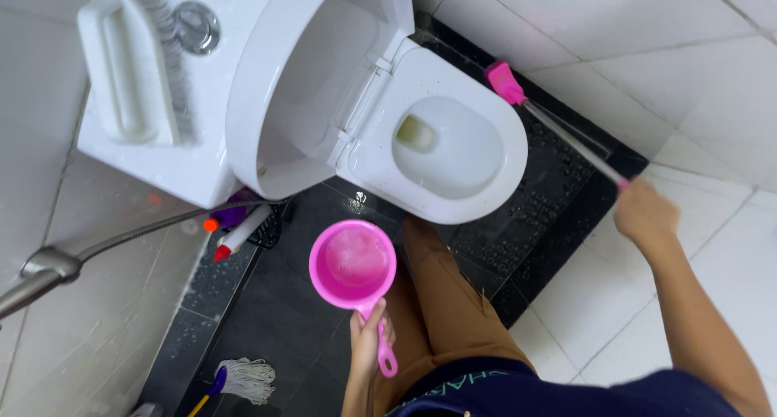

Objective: The person pours water from a pink scoop into a toilet bowl, scrubs the bowl with a pink toilet brush, then rinses the scoop under a sink faucet and mixes a cleaning agent into it by hand.

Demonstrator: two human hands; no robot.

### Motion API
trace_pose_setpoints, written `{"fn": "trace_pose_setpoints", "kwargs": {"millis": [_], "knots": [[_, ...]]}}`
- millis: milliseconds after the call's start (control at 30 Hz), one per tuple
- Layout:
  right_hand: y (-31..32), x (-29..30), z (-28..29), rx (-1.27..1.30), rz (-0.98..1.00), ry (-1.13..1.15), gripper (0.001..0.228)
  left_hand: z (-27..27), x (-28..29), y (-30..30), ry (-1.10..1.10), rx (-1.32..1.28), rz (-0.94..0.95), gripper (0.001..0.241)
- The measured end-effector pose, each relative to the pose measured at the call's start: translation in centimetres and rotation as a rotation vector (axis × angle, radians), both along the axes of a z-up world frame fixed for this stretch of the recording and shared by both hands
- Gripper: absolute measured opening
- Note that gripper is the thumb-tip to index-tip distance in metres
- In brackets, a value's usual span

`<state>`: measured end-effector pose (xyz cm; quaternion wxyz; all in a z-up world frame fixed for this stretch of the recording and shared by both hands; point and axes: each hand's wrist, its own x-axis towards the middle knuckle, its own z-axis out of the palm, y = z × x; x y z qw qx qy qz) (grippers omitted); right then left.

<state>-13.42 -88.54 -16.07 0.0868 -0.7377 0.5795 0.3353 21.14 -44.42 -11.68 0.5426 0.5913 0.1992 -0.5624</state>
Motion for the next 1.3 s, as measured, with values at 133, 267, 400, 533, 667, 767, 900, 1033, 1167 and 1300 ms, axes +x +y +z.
{"fn": "trace_pose_setpoints", "kwargs": {"millis": [133, 267, 400, 533, 667, 767, 900, 1033, 1167, 1300], "knots": [[12.4, -10.9, 0.5, 0.03, -0.276, 0.014, 0.041, 1.7, 1.4, -0.8, 0.031, -0.007, -0.041, 0.025], [22.8, -9.0, -0.8, -0.173, -0.645, -0.408, 0.039, 2.7, 3.3, -2.8, 0.01, 0.002, -0.135, 0.014], [26.2, 5.4, 6.1, 0.128, -1.319, -1.163, 0.034, -1.0, 4.7, -3.7, -0.019, -0.002, -0.285, 0.021], [25.5, 10.1, 2.7, 0.279, -1.289, -1.265, 0.029, -3.6, 6.3, -6.4, -0.081, 0.013, -0.393, 0.023], [23.0, 13.5, -1.5, 0.391, -1.038, -1.094, 0.029, -5.5, 7.7, -10.3, -0.205, 0.02, -0.534, 0.022], [22.2, 16.4, -1.8, 0.313, -0.773, -0.931, 0.034, -5.9, 8.1, -13.6, -0.275, 0.022, -0.599, 0.022], [22.4, 20.0, 0.1, 0.132, -0.272, -0.606, 0.06, -8.5, 9.1, -18.1, -0.375, 0.057, -0.629, 0.022], [21.3, 18.2, -1.1, 0.095, -0.041, -0.457, 0.072, -7.6, 10.1, -22.6, -0.426, 0.072, -0.672, 0.021], [20.4, 15.2, -2.5, 0.005, -0.103, -0.426, 0.076, -7.8, 9.8, -25.9, -0.526, 0.123, -0.741, 0.021], [21.4, 15.2, -3.4, 0.063, -0.246, -0.475, 0.075, -9.1, 10.3, -28.2, -0.593, 0.115, -0.743, 0.022]]}}
